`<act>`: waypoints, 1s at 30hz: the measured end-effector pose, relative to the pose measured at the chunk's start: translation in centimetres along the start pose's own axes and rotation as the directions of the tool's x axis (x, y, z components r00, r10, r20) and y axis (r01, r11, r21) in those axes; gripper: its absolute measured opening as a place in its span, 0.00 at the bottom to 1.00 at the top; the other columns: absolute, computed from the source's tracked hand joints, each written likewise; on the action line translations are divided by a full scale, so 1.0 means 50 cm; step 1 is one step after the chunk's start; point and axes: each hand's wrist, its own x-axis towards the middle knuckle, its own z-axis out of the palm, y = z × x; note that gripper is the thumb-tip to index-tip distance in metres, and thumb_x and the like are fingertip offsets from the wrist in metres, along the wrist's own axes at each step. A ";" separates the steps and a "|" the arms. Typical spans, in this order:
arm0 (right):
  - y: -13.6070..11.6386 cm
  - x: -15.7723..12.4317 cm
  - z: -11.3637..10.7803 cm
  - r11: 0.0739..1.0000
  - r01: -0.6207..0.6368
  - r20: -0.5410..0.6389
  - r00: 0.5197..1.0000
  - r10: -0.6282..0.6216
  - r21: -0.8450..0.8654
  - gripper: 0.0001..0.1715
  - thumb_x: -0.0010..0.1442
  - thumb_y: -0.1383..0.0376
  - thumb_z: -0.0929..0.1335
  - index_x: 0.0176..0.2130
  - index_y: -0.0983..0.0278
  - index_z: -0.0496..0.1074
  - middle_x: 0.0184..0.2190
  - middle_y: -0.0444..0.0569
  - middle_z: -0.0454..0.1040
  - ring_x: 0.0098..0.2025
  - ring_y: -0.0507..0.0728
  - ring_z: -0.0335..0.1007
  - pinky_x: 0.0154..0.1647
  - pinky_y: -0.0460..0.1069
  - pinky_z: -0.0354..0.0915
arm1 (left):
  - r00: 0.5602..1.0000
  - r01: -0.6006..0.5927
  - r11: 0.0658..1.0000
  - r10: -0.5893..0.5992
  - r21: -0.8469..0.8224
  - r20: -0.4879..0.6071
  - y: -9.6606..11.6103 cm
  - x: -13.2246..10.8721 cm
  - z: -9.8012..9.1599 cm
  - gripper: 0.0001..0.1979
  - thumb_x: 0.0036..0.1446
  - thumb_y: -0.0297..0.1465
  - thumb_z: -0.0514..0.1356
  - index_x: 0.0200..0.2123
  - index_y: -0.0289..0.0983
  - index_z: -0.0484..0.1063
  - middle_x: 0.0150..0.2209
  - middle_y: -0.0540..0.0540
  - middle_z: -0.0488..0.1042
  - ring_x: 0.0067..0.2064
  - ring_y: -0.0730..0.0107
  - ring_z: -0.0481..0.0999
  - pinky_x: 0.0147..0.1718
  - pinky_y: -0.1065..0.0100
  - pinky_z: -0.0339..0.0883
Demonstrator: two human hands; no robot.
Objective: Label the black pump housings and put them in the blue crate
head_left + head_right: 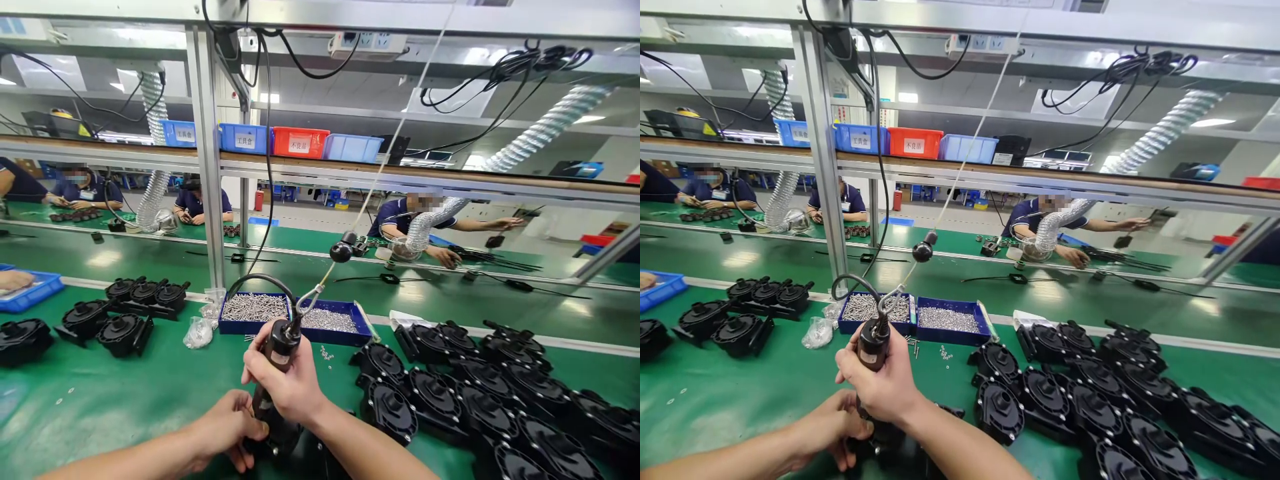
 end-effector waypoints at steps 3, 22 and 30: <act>0.010 -0.004 0.000 1.000 0.011 -0.005 1.000 -0.011 -0.008 0.15 0.63 0.62 0.77 0.38 0.62 0.68 0.28 0.42 0.71 0.24 0.53 0.75 0.27 0.45 0.70 | 1.000 -0.007 1.000 0.007 -0.002 0.005 0.002 -0.001 0.001 0.23 0.37 0.40 0.70 0.32 0.40 0.61 0.27 0.50 0.74 0.19 0.71 0.74 0.15 0.74 0.63; 0.012 0.011 -0.001 0.989 -0.144 0.029 0.989 0.145 -0.028 0.16 0.59 0.62 0.77 0.39 0.62 0.67 0.29 0.42 0.71 0.26 0.54 0.73 0.28 0.47 0.69 | 0.997 -0.035 0.999 0.036 0.017 -0.068 -0.012 0.001 0.004 0.23 0.41 0.41 0.71 0.32 0.40 0.61 0.24 0.55 0.71 0.18 0.72 0.71 0.17 0.71 0.64; 0.011 0.010 -0.002 0.984 -0.065 0.017 0.997 0.069 -0.167 0.12 0.55 0.65 0.75 0.34 0.62 0.68 0.26 0.40 0.66 0.25 0.52 0.61 0.24 0.47 0.61 | 0.853 -0.519 0.802 0.461 0.296 0.245 0.046 0.021 -0.036 0.19 0.41 0.27 0.70 0.40 0.36 0.76 0.35 0.48 0.77 0.40 0.58 0.76 0.39 0.65 0.74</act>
